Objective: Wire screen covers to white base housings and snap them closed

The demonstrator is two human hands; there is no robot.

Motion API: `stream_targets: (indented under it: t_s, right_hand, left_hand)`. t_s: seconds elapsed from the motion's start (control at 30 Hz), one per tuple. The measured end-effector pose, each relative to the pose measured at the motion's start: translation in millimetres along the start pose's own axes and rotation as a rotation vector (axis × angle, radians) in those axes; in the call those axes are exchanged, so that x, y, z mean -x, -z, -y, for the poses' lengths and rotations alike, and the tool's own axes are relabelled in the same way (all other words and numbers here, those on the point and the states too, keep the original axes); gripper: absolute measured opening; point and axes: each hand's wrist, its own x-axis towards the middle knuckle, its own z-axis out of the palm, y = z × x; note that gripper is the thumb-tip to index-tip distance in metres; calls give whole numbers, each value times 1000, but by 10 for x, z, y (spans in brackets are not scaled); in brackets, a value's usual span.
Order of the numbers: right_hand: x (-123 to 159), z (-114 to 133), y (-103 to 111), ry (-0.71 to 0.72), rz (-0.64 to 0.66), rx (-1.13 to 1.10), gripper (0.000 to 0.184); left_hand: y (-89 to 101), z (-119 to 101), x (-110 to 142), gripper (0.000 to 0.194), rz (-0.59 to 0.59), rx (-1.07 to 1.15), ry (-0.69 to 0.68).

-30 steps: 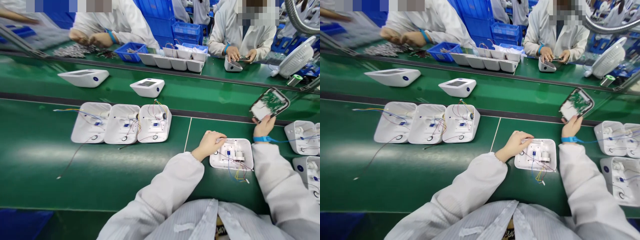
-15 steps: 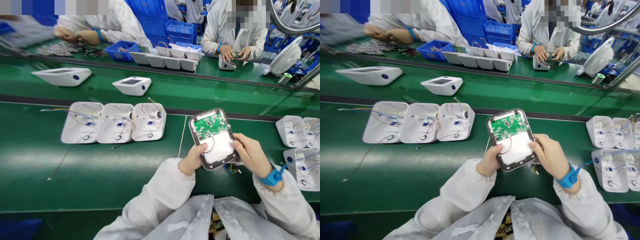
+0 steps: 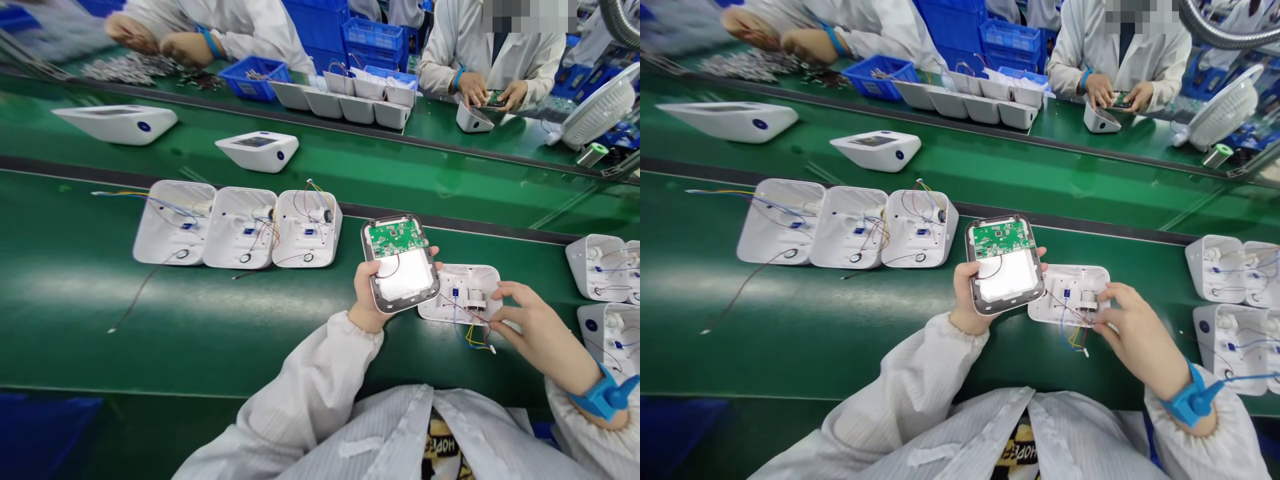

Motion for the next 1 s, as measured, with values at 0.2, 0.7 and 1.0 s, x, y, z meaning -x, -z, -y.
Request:
stream_targets:
  t_s: [0.2, 0.7, 1.0]
  right_hand:
    - [-308, 197, 32, -121, -170, -267, 10]
    - [-777, 712, -314, -87, -213, -627, 10]
    - [-734, 801, -398, -193, -212, -635, 10]
  left_hand:
    - [-14, 98, 0, 72, -32, -29, -49]
    - [396, 405, 97, 71, 163, -678, -243]
    - [346, 375, 69, 88, 313, -654, -214]
